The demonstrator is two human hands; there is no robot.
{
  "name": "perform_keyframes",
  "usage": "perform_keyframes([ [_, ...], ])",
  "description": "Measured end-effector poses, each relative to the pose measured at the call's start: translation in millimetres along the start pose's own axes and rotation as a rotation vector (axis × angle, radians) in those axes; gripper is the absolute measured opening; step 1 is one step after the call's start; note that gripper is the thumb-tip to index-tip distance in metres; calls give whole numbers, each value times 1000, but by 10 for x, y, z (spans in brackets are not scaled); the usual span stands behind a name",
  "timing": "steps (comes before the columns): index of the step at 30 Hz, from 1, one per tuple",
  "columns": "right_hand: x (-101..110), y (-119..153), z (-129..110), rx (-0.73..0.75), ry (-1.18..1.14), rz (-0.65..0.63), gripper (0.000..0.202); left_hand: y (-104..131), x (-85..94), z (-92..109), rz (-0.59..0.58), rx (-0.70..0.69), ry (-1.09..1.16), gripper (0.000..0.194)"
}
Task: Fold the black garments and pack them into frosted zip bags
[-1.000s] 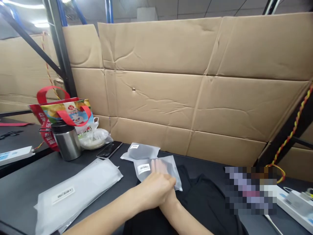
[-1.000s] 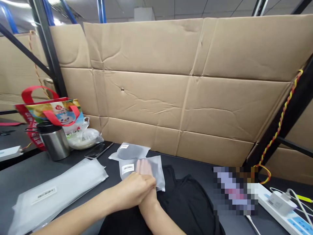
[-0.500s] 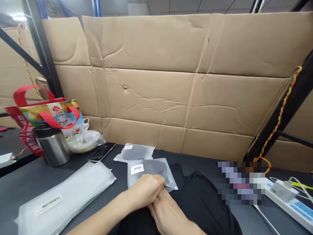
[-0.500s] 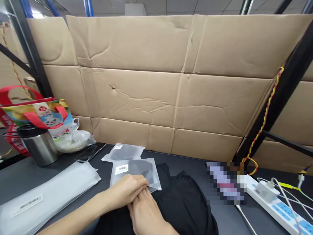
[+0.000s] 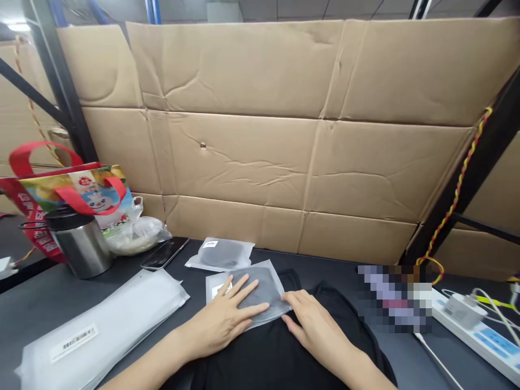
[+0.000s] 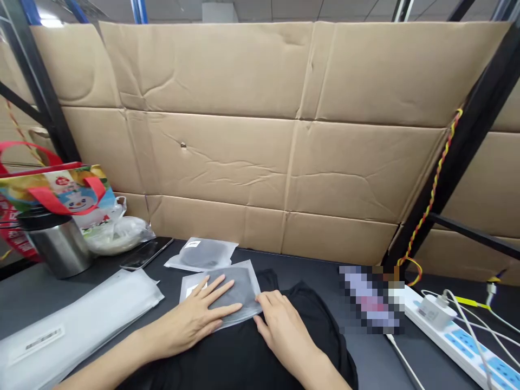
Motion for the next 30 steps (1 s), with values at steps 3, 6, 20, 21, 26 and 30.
perform_keyframes([
  [3, -50, 7, 102, -17, -121, -30, 33, -55, 30, 153, 11, -22, -11, 47],
  [6, -67, 16, 174, -19, -231, -55, 37, -229, -18, 343, 41, 16, 6, 31],
  [20, -82, -19, 304, -91, -397, 29, 34, -922, -375, 366, 59, 168, 67, 17],
  [21, -77, -19, 306, -90, -386, 42, 30, -902, -363, 349, 66, 179, 78, 18],
  [26, -59, -28, 285, -92, -288, 72, 22, -865, -339, 353, 58, 195, 92, 21],
  [30, -65, -29, 299, -123, -250, 81, 22, -725, -280, 403, 15, 190, 40, 21],
])
Point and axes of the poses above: each hand's wrist, its own y-axis away from the middle knuckle, its own x-axis out of the back of the hand, z = x × y, the point moved 8 cm from there along -y, towards the middle knuckle, and after that the axes turned 12 degrees about y, right-handed, at the moved point
